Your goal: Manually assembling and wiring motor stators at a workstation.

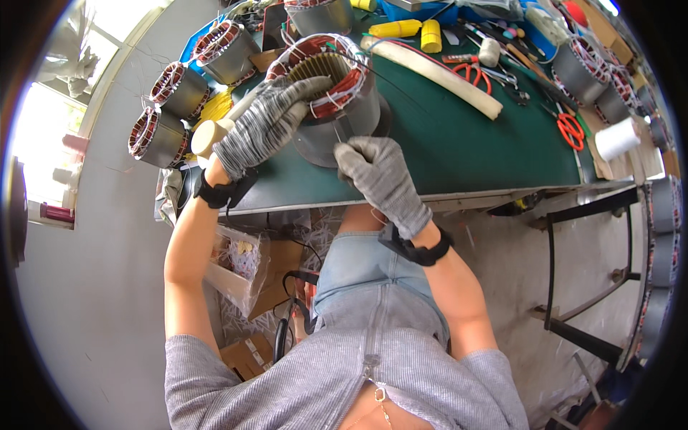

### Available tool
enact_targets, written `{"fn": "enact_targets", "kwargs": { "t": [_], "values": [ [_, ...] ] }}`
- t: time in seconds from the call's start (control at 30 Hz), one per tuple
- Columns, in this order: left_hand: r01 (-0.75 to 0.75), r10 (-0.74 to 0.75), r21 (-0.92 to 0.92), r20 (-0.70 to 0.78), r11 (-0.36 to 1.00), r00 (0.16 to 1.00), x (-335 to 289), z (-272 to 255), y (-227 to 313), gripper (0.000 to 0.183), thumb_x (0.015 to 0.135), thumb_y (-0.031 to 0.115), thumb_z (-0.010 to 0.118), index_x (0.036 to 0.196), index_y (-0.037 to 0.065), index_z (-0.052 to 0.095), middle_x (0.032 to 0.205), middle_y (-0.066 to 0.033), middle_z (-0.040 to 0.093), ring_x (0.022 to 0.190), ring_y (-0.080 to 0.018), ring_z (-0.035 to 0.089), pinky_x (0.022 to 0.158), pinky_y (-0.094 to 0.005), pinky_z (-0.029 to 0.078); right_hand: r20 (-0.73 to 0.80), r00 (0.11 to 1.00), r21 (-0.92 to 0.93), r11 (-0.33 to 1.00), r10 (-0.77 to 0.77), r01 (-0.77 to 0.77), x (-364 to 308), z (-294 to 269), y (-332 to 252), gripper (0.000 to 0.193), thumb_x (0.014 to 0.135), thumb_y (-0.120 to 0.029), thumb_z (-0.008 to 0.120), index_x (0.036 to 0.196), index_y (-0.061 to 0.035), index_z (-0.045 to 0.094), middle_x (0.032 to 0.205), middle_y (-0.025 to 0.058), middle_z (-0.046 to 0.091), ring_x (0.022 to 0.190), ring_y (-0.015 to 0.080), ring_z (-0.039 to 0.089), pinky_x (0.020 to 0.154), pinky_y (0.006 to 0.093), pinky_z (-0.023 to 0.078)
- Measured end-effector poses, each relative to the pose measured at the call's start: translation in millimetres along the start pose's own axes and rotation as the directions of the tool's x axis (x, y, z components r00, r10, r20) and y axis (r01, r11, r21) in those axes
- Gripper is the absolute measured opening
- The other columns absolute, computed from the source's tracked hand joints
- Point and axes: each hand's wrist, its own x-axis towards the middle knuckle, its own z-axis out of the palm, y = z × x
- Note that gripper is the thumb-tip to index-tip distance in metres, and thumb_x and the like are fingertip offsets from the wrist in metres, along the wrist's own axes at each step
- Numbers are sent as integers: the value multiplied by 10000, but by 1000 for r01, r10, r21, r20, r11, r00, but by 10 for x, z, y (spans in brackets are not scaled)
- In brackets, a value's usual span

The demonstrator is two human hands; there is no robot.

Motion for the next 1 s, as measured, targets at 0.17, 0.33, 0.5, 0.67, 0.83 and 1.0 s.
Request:
{"fn": "enact_targets", "kwargs": {
  "t": [0.17, 0.33, 0.5, 0.67, 0.83, 1.0],
  "values": [
    [10, -12, 18, 135, 1000, 991, 37, -132, -60, 321, 919, 132, 385, 1185, 35, 536, 1159, -162, 555, 1088, -312, 508, 951, -373, 394, -90, 993, -45, 997, -72, 68, 281, 46, 140, 332, 853, -292, 583, 653, -27, 597, 502, 32, 515, 464, 114, 471, 464, 270, 369],
    [-89, -27, 486, 227, 870, 974, 109, -93, -24, 328, 911, 234, 420, 1135, 43, 563, 1158, -150, 561, 1129, -310, 466, 1013, -425, 311, -153, 881, -680, 695, -447, 235, 227, 15, 141, 232, 855, -307, 569, 875, -87, 642, 841, 161, 621, 718, 331, 599, 633, 392, 475],
    [54, 206, 712, -274, 700, 940, 125, -194, 341, 417, 863, 300, 470, 1229, 104, 503, 1174, -66, 574, 1250, -310, 366, 1070, -498, 146, -154, 479, -654, 452, -864, 607, 378, -152, -339, 239, 839, -178, 549, 1008, -9, 557, 1044, 204, 551, 943, 366, 559, 795, 392, 479],
    [-16, 49, 63, -575, 998, 817, 31, 148, 353, 484, 824, 72, 488, 1302, 42, 414, 1167, -178, 535, 1143, -320, 462, 981, -405, 352, -38, 747, -270, 727, -664, 632, 185, -282, -486, 238, 895, -147, 498, 1094, -18, 514, 991, 117, 550, 857, 218, 551, 772, 310, 465],
    [154, -236, -226, -398, 962, 887, -251, 442, 164, 441, 780, -18, 513, 1218, 18, 482, 1070, -143, 575, 1016, -320, 522, 947, -411, 368, -283, 957, 693, 705, 71, 152, -913, -1530, 308, 262, 943, -188, 456, 1142, -20, 489, 703, -56, 350, 524, 5, 277, 409, 140, 238],
    [-4, 65, 147, -410, 989, 910, -179, 440, 83, 313, 725, -29, 546, 1029, 44, 572, 1008, -112, 606, 992, -301, 541, 952, -427, 346, -673, 336, 732, 659, 659, 172, -3194, -2839, 1516, 333, 922, -203, 499, 1242, -110, 496, 605, -77, 302, 398, 18, 237, 322, 170, 181]
  ]
}}
